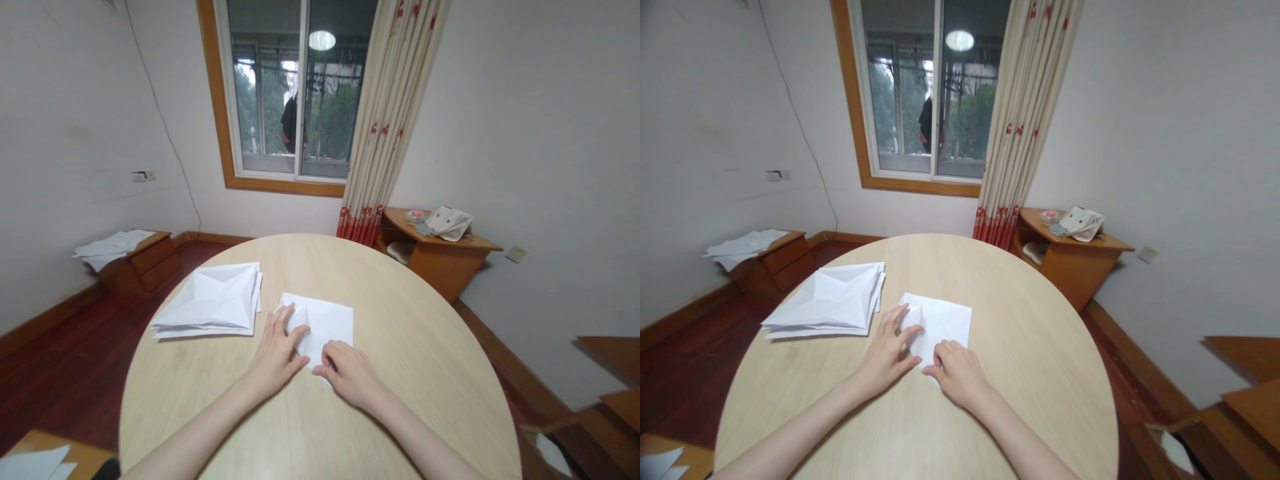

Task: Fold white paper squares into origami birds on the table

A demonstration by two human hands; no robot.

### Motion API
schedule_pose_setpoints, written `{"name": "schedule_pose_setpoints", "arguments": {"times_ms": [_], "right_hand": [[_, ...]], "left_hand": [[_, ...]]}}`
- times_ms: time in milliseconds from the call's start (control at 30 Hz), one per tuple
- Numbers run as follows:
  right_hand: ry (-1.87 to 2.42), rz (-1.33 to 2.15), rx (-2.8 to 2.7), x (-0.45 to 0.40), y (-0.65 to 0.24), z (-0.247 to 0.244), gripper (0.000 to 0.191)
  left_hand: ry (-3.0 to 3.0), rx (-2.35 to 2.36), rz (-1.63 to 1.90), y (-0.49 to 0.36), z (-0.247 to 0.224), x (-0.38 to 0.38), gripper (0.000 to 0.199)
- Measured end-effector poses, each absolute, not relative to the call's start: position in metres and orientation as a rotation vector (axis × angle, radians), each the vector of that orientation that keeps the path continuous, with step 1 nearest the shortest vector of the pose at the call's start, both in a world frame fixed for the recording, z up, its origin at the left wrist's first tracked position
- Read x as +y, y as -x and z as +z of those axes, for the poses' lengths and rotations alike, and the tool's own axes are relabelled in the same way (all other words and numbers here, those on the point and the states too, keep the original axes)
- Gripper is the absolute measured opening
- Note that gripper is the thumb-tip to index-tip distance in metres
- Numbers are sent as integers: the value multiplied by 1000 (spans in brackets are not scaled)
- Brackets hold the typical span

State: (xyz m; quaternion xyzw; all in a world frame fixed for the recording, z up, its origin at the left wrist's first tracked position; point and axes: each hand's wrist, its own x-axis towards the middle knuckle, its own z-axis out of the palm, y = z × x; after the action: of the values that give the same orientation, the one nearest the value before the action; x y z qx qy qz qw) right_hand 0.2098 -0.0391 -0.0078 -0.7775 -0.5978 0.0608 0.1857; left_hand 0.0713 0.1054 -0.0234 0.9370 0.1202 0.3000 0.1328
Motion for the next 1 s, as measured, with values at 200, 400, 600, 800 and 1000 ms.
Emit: {"name": "schedule_pose_setpoints", "arguments": {"times_ms": [200, 400, 600, 800, 1000], "right_hand": [[2192, 260, -1665, -38, -212, -6, 26], [2097, 378, -1735, -42, -220, -1, 28], [2022, 431, -1818, -48, -228, 3, 33], [2012, 518, -1841, -54, -238, 4, 46], [1955, 641, -1847, -59, -247, -1, 53]], "left_hand": [[-2715, 331, 868, -71, -22, 105, 49], [-2720, 346, 879, -72, -23, 105, 48], [-2724, 342, 870, -72, -24, 106, 49], [-2719, 338, 861, -72, -24, 107, 48], [-2706, 336, 849, -72, -23, 106, 47]]}}
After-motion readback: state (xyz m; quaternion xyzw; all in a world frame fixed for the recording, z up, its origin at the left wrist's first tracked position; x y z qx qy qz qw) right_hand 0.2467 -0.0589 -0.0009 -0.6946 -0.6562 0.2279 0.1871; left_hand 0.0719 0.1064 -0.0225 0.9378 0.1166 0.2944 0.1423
